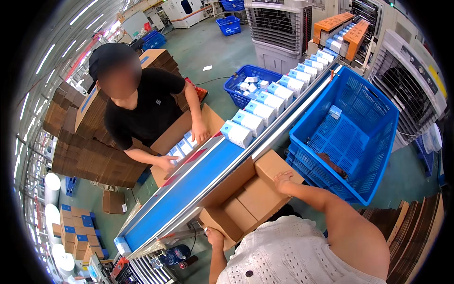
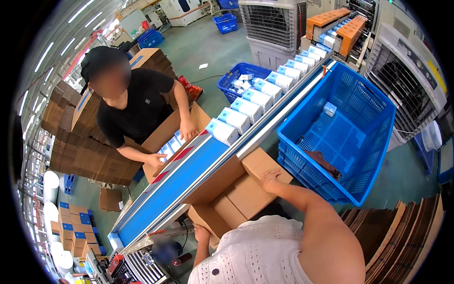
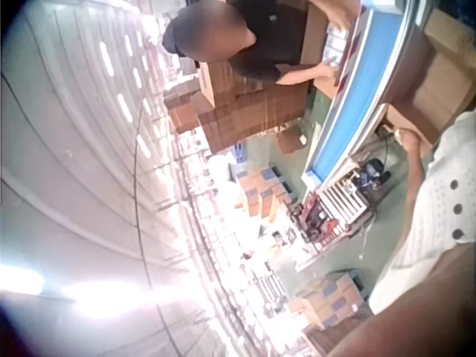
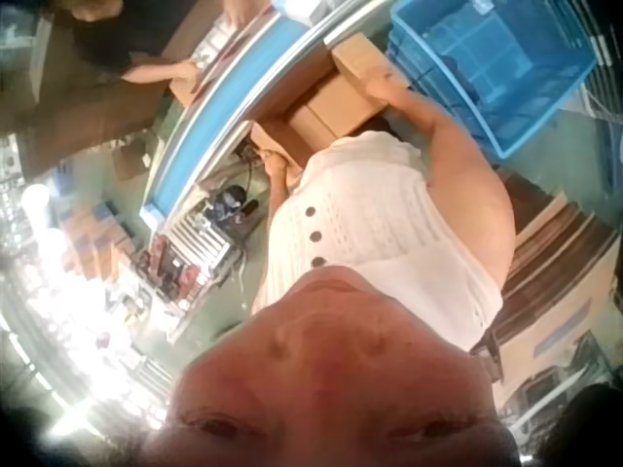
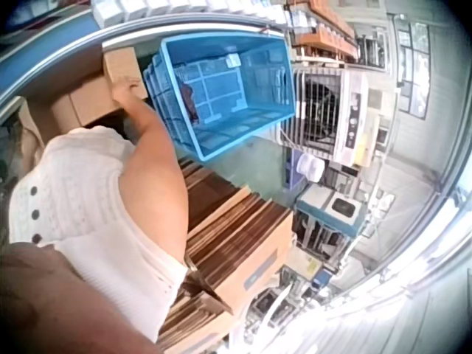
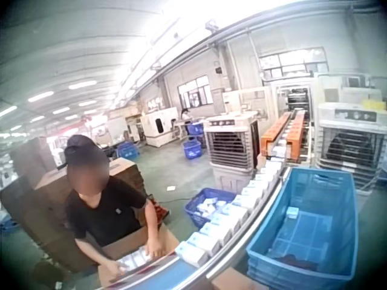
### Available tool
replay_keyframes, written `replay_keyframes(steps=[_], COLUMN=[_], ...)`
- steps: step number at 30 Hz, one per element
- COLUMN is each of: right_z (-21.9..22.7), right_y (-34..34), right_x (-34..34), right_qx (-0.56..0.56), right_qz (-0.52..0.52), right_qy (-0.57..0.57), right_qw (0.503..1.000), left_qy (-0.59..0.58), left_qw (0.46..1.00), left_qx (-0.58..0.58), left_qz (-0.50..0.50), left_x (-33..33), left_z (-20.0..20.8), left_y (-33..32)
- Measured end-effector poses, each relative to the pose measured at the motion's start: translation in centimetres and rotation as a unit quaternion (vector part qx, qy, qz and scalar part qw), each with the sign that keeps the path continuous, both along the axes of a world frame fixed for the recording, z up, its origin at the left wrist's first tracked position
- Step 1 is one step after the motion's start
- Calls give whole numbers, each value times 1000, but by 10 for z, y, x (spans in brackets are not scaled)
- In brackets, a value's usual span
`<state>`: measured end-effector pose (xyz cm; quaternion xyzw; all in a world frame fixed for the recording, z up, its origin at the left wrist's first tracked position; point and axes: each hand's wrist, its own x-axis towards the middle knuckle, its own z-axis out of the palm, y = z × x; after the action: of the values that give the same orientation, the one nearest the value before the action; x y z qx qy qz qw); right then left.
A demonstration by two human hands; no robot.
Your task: The person picks up product boxes from a conveyor belt, places them into a larger cardboard box, and then moves the filled box to a taping machine.
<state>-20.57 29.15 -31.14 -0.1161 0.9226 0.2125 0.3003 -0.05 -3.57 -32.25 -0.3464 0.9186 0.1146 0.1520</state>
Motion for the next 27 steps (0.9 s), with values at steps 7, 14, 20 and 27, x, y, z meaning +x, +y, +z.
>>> replay_keyframes(steps=[7, 14, 20, 27], right_z=[-24, 6, 7, 6], right_y=[26, 21, 43, 64], right_x=[-15, -13, -19, -32], right_qx=[-421, -472, -432, -415], right_qz=[-104, -167, -156, -104], right_qy=[-159, -151, -168, -208], right_qw=[887, 852, 872, 880], left_qy=[-194, 58, 116, 178], left_qw=[943, 925, 877, 870], left_qx=[248, 360, 447, 416], left_qz=[-106, 110, 134, 198], left_x=[-18, 25, 14, 21], left_z=[90, 27, 9, 34], left_y=[8, 27, 38, 80])
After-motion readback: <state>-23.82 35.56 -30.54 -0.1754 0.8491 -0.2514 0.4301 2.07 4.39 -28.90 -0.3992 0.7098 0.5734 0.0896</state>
